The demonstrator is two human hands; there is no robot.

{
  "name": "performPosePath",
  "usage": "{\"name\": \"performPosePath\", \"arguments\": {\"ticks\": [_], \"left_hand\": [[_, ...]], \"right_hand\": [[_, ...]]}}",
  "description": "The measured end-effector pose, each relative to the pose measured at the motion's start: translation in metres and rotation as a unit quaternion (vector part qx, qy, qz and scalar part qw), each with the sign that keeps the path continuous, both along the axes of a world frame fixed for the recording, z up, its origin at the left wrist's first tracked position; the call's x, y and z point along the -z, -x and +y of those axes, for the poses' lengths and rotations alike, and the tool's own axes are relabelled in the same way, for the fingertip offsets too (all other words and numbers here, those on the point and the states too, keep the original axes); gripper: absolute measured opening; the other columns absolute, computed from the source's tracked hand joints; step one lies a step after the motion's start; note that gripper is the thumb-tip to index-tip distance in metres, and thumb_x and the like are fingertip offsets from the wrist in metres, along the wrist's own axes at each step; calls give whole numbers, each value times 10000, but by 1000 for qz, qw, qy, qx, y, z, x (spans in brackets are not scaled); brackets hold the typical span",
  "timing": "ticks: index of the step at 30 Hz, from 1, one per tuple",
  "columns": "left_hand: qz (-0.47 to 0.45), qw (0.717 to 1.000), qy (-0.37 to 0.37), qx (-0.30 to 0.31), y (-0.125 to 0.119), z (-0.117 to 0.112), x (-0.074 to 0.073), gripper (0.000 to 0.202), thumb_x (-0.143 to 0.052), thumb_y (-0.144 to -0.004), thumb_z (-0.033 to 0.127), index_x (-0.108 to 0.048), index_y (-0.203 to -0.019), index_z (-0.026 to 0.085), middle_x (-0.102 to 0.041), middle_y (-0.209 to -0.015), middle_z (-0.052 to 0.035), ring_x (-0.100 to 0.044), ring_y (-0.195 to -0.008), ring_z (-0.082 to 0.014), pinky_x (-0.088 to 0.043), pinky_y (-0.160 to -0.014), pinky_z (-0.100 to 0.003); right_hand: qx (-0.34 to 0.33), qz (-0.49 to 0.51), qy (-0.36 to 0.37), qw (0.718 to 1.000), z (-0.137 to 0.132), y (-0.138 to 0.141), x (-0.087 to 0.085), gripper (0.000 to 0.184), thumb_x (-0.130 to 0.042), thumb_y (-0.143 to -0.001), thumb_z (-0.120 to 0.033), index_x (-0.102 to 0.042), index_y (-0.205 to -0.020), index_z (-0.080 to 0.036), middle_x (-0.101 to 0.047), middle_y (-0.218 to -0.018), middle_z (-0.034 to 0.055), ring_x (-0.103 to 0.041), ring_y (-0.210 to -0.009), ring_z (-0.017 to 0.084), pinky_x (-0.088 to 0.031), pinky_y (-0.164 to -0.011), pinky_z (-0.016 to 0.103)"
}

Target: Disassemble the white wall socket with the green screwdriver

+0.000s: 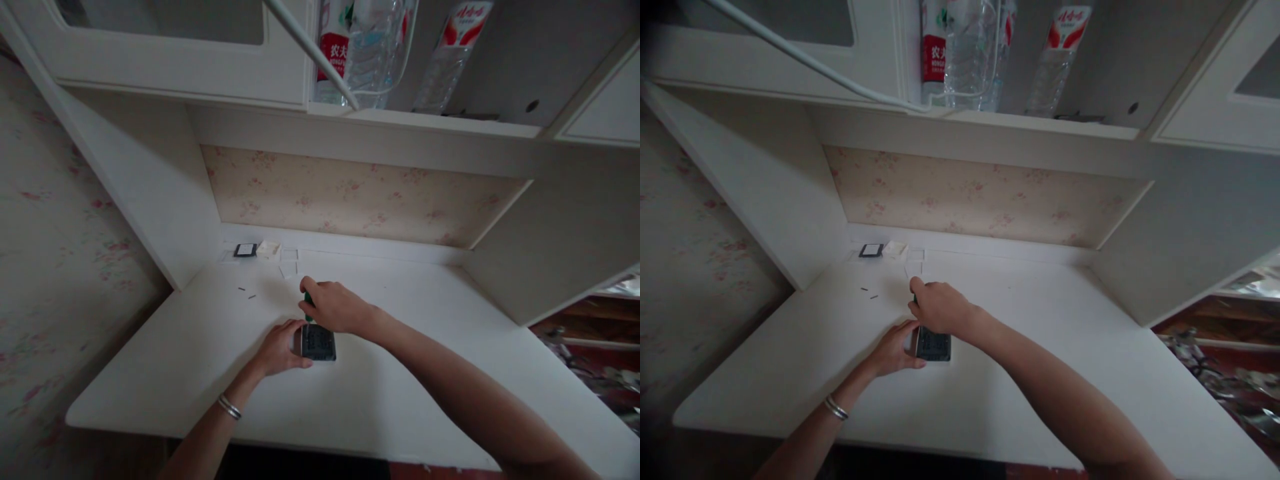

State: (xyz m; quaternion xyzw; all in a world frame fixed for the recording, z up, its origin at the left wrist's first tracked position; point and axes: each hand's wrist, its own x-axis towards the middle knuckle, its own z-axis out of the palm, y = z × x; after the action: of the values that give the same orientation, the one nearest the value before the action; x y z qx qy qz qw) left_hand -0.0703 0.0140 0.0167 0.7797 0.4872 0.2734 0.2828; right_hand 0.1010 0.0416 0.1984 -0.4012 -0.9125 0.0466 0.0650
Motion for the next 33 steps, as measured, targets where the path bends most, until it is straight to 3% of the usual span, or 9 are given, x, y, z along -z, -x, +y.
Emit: {"name": "performPosePath", "arguments": {"ticks": [6,12,16,19,21,24,27,30,33], "left_hand": [[13,1000,-7,-9,1,-1,2,787,-852,-509,424,-558,-1209,217,-602,-1217,-76,-567,-1098,-307,-418,-964,-414],[-1,1000,-15,0,0,-1,1,827,-860,-498,407,-530,-1236,231,-596,-1233,-71,-568,-1098,-294,-415,-972,-406],[8,1000,-6,1,0,-1,-2,772,-845,-522,418,-550,-1213,237,-603,-1228,-69,-567,-1104,-302,-412,-974,-415],[9,1000,-6,4,1,-1,-1,770,-844,-525,408,-552,-1216,233,-609,-1224,-67,-565,-1108,-310,-419,-964,-419],[8,1000,-8,0,1,-1,1,812,-850,-513,402,-536,-1243,235,-595,-1249,-70,-557,-1124,-313,-412,-973,-421],[4,1000,-15,-6,1,-1,4,861,-856,-507,381,-505,-1281,242,-579,-1269,-69,-550,-1135,-303,-402,-986,-412],[-3,1000,-19,2,1,-2,4,859,-858,-510,357,-500,-1284,246,-586,-1249,-59,-564,-1105,-285,-419,-962,-389],[-1,1000,-15,0,1,-1,3,855,-865,-495,364,-514,-1265,243,-594,-1236,-62,-570,-1093,-290,-427,-947,-387],[-1,1000,-13,-6,2,-1,4,860,-863,-496,364,-510,-1271,243,-591,-1251,-61,-562,-1112,-291,-417,-965,-391]], "right_hand": [[-151,-15,97,984,13,9,-15,213,-520,-833,-172,-564,-1041,-189,-690,-938,76,-616,-778,173,-398,-622,238],[-12,-51,16,998,18,18,-11,361,-436,-929,-451,-655,-952,-164,-712,-796,128,-656,-748,254,-435,-628,312],[-103,-34,68,992,15,14,-16,318,-545,-867,-251,-580,-1171,-166,-722,-914,98,-657,-818,207,-448,-661,265],[-175,-34,142,974,13,10,-21,356,-616,-798,-218,-603,-1154,-214,-714,-994,65,-652,-857,182,-455,-679,239],[-114,-42,112,986,13,10,-21,270,-604,-831,-338,-662,-1059,-206,-717,-961,91,-660,-859,225,-468,-687,286],[-19,-54,25,998,15,10,-18,358,-459,-928,-405,-699,-946,-139,-713,-889,170,-666,-854,291,-476,-701,367],[-78,-60,33,995,17,7,-21,234,-499,-891,-204,-669,-1042,-148,-706,-987,144,-664,-893,241,-480,-751,325],[-167,-62,86,980,14,4,-25,368,-605,-778,-129,-617,-1142,-179,-673,-1101,106,-650,-941,209,-485,-772,279],[-84,-80,56,992,9,4,-24,331,-565,-859,-312,-611,-1146,-153,-672,-1057,159,-659,-903,281,-501,-720,364]]}}
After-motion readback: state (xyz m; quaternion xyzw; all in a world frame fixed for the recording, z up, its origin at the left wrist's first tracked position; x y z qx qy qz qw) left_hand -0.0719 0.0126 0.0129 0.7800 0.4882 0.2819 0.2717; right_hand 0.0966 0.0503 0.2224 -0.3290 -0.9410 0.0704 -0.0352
